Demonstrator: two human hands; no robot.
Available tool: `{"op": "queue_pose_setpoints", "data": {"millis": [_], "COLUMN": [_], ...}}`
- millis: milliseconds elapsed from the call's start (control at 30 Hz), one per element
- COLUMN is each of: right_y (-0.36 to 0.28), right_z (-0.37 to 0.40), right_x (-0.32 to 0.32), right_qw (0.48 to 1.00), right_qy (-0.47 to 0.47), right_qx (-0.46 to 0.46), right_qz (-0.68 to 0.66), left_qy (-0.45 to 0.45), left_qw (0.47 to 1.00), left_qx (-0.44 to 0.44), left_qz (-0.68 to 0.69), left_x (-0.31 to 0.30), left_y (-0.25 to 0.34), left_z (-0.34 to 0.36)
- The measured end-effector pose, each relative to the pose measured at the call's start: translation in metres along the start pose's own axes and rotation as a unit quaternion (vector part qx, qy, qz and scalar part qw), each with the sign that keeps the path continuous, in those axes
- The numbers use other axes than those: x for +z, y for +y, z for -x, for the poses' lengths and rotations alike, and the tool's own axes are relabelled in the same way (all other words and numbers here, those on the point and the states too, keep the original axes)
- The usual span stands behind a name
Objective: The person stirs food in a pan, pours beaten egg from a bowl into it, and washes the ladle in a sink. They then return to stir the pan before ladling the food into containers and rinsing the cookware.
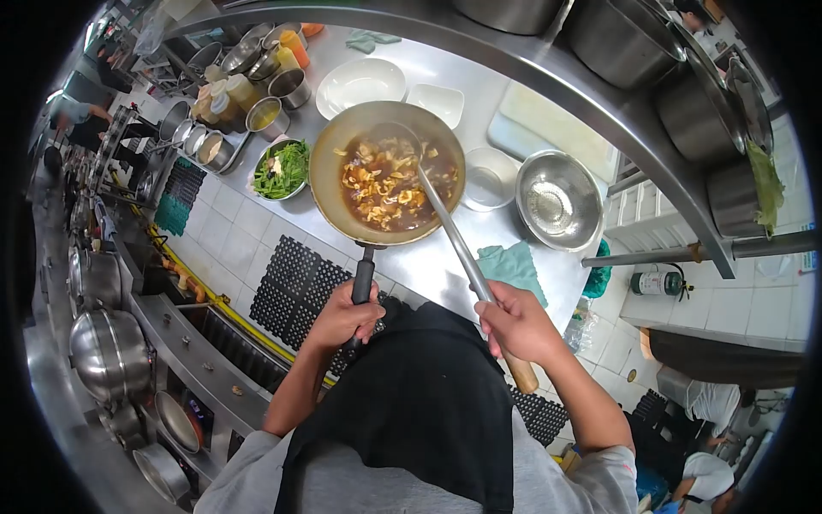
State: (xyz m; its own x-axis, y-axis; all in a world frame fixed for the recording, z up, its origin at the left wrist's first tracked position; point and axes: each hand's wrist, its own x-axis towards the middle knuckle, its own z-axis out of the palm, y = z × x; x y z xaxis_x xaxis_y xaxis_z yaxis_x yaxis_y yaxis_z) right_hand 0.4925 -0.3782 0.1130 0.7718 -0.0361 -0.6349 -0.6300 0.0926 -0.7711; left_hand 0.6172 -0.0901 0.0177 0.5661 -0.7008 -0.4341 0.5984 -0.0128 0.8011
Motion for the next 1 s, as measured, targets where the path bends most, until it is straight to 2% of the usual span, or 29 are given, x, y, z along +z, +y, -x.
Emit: {"op": "queue_pose_setpoints", "data": {"millis": [133,267,433,633,767,1000], "right_y": [-0.007,-0.014,-0.031,-0.045,-0.030,-0.036], "right_z": [0.018,0.040,0.072,0.093,0.087,0.094], "right_x": [-0.010,-0.010,-0.013,-0.016,-0.025,-0.037], "right_qw": [0.982,0.939,0.877,0.904,0.882,0.913], "right_qy": [-0.086,-0.101,-0.128,-0.097,-0.123,-0.074], "right_qx": [0.031,0.083,0.153,0.156,0.149,0.130], "right_qz": [-0.163,-0.317,-0.438,-0.387,-0.430,-0.379], "left_qy": [-0.005,-0.022,-0.019,-0.005,0.000,0.008], "left_qw": [1.000,0.999,1.000,1.000,0.999,0.999], "left_qx": [-0.011,-0.019,-0.024,-0.022,-0.035,-0.037], "left_qz": [-0.019,-0.021,0.000,0.012,0.008,0.037], "left_x": [0.006,0.006,0.007,0.008,0.016,0.023], "left_y": [0.003,-0.001,-0.001,-0.003,0.003,0.000], "left_z": [-0.002,-0.006,-0.005,-0.013,-0.017,-0.026]}}
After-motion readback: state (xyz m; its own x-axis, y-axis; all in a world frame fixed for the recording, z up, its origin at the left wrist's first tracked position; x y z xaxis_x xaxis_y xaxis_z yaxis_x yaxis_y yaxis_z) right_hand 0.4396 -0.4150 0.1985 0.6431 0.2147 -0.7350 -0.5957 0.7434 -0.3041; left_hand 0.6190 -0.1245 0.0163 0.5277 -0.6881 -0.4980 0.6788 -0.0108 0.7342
